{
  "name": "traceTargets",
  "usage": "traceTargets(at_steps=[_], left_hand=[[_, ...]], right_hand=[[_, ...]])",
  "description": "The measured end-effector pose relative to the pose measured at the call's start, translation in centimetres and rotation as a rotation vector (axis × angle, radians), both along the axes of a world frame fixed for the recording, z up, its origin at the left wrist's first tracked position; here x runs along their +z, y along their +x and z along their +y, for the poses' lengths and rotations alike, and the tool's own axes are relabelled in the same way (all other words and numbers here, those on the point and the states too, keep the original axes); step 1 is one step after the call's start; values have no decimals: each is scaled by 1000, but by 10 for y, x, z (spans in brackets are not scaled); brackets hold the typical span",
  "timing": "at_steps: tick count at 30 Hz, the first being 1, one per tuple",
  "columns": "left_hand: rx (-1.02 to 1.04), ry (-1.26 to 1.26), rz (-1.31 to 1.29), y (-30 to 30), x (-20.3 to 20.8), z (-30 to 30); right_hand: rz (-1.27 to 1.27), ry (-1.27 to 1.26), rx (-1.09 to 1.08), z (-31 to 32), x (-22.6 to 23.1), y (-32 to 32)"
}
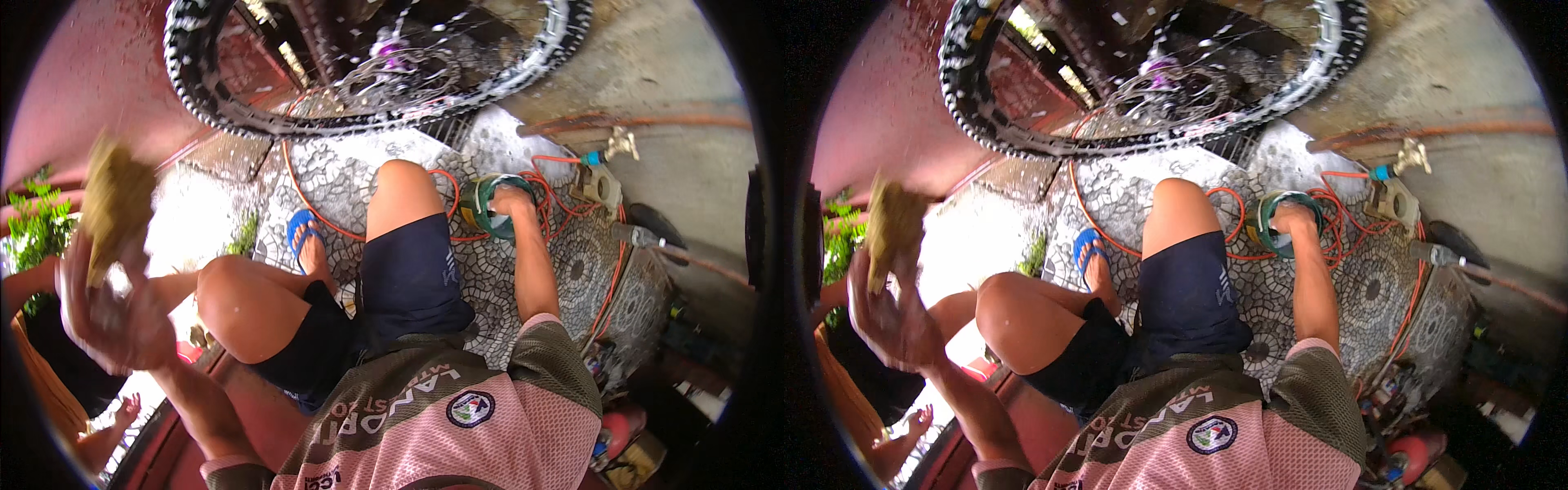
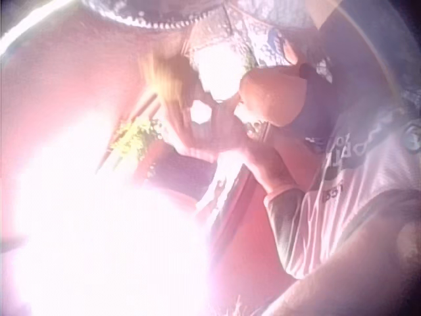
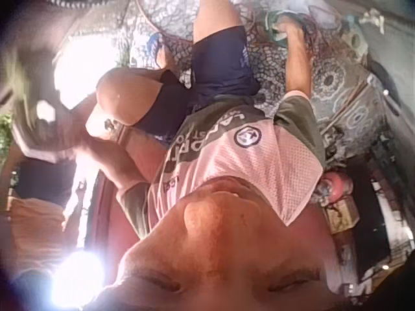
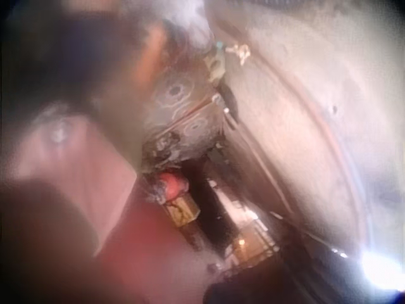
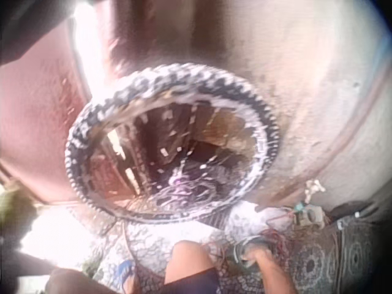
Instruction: The person scrubs a bicycle wheel with a brush and sponge, applying soap to the tire, rim, and spokes. They rotate the wheel to clean different sections and use both hands to scrub the hub and spokes.
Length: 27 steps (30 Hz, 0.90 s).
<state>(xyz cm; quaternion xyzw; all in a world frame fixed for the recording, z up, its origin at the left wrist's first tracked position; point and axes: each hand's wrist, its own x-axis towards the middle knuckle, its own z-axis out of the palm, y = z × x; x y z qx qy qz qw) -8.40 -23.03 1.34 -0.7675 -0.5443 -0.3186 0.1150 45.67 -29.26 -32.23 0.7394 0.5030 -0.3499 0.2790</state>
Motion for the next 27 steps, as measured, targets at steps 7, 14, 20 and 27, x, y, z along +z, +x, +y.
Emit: traceTargets(at_steps=[7, 14, 20, 27], left_hand=[[-1204, -262, -421, 312, -64, 83], [-1246, -266, 36, 338, -47, 89], [-570, 524, 338, 242, 70, 231], [-432, 158, 268, 225, 58, 251]], right_hand=[[1529, 971, -752, -27, 145, 9], [496, 1140, -683, -60, 137, 25], [-165, 76, -119, -88, -49, 22], [-114, -92, -107, -49, -95, 5]])
